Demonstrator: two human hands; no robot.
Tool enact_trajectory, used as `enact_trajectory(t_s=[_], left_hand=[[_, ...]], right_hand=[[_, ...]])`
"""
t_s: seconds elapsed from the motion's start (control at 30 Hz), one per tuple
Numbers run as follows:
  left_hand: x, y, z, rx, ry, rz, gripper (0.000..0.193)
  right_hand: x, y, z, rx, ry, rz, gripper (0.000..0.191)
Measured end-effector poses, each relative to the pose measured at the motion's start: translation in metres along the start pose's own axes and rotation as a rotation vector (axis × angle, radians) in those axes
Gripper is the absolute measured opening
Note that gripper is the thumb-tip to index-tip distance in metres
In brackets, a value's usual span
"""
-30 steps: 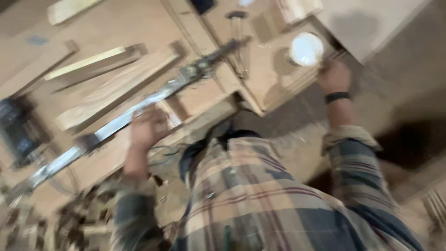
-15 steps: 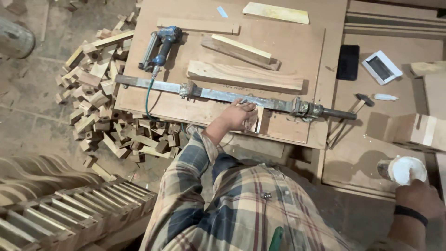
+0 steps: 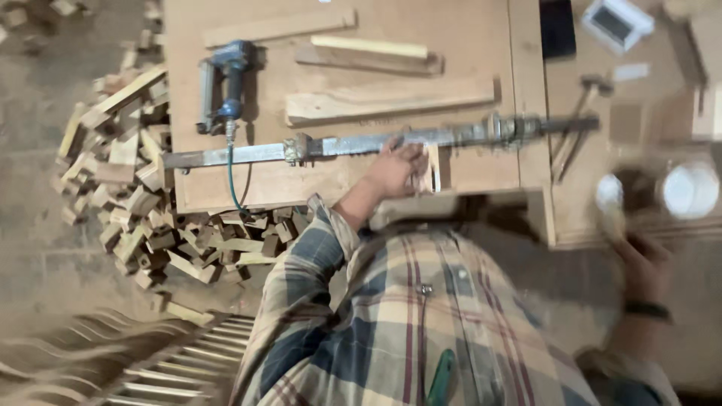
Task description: The person assembles small wooden frames by applying glue to wooden pieces, aligning them, and securing them with a pneumatic nail gun. They repeatedly pick up pieces, apply glue, and nail them together on a workbench.
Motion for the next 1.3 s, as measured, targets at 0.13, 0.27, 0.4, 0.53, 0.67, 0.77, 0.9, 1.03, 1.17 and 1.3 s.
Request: enact_trajectory(t_s=[0.13,0.27,0.4,0.53,0.67,0.77,0.9,1.03,1.17,1.3], left_hand=[[0.008,0.004,-0.001,0.078,0.081,0.036,0.076],[0.006,0.004,-0.004,0.071,0.055,0.014,0.082],[0.004,0.004,-0.006,0.115,0.037,0.048,0.088],[0.009,0.008,-0.005,0.135,0.077,0.04,0.087],[0.01,0.012,-0.005,0.119,0.054,0.044,0.088],[0.01,0.009,-0.007,0.148,0.075,0.076,0.088],[0.003,0.009,-0.007,0.133,0.121,0.075,0.091],[0.001,0.007,-0.005,0.117,0.16,0.116,0.086],[0.003,0.004,-0.006,0.129,0.089,0.158,0.088],[0.012,0.007,-0.007,0.099,0.092,0.096,0.085]], right_hand=[[0.13,-0.029,-0.077,0.151,0.126,0.103,0.032],[0.241,-0.009,-0.113,-0.048,0.241,0.039,0.027],[0.29,-0.004,-0.117,-0.039,0.111,0.021,0.022],[0.311,0.0,-0.123,-0.082,0.023,-0.132,0.022],[0.324,0.022,-0.135,-0.276,-0.022,-0.411,0.023],[0.334,0.033,-0.135,-0.284,-0.03,-0.537,0.026],[0.345,0.044,-0.138,-0.331,-0.032,-0.803,0.02],[0.339,0.023,-0.141,-0.15,0.004,-0.961,0.016],[0.343,0.019,-0.139,-0.326,-0.025,-0.896,0.02],[0.339,0.012,-0.141,-0.26,-0.032,-0.988,0.018]])
Point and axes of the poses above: each hand's wrist, its own z-axis towards the middle knuckle, its own x-axis out of the palm, y = z × x, the point moved 8 cm from there along z, towards the middle knuckle, and after that the axes turned 10 degrees about z, right-handed, at the moved point
